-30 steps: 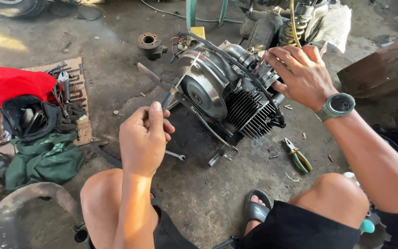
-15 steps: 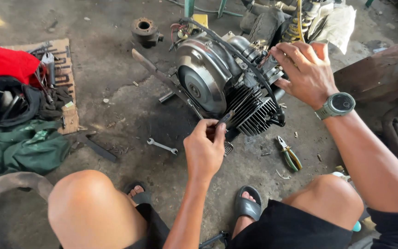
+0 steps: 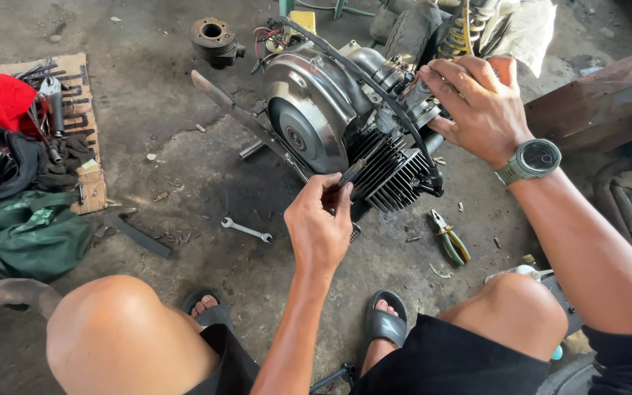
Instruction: A person uses a screwdriver and their hands to adjust and repair a motorcycle engine on the ground.
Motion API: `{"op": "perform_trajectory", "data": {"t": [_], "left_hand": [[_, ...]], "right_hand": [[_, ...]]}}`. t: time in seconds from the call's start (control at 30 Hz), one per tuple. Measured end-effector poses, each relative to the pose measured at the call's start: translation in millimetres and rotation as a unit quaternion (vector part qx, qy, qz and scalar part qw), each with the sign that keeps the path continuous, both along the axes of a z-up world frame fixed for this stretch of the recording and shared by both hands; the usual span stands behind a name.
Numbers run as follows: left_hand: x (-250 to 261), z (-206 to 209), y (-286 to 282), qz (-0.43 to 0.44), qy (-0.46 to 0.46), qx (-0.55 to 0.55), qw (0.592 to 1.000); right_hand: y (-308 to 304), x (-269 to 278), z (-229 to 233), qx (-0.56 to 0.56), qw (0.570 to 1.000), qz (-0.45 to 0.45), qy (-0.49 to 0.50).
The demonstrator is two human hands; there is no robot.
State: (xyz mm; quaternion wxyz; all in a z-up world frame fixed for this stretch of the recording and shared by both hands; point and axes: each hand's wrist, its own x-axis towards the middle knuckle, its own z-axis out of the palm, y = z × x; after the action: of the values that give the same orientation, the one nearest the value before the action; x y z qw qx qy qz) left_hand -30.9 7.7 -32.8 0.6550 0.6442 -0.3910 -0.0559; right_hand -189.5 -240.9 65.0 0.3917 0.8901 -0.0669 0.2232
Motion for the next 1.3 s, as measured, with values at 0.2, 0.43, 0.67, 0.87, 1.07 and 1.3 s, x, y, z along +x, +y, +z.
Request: {"op": "perform_trajectory", "data": {"t": [0.2,0.43,0.67,0.87,1.07,1.3], "left_hand": [[8.6,18.6,13.7,0.002,0.02,-0.008,1.0],[4.7,30.8,21.1,-0.087,0.014,0.022,0.996],[6.9,36.2,30.1,-0.064,0.007,0.027,0.998],[19.2,39.8,40.5,-0.037,0.027,0.014,0.999],[21.6,41.2,42.4,-0.034,0.028,0.002,0.999],[25.7,43.1,47.1,-0.035,0.038,0.003,0.999]], "right_hand": [[23.8,-1.3,24.4,0.117,0.993,0.026,0.017],[77.3,-0.4,10.8,0.215,0.966,0.108,-0.093],[63.1,41.4,14.9,0.121,0.989,-0.06,0.065],[66.8,57.1,21.7,0.009,0.988,-0.072,0.134],[65.2,57.1,23.7,-0.085,0.983,-0.039,0.158],[68.6,59.5,30.1,-0.082,0.98,-0.054,0.171]]}}
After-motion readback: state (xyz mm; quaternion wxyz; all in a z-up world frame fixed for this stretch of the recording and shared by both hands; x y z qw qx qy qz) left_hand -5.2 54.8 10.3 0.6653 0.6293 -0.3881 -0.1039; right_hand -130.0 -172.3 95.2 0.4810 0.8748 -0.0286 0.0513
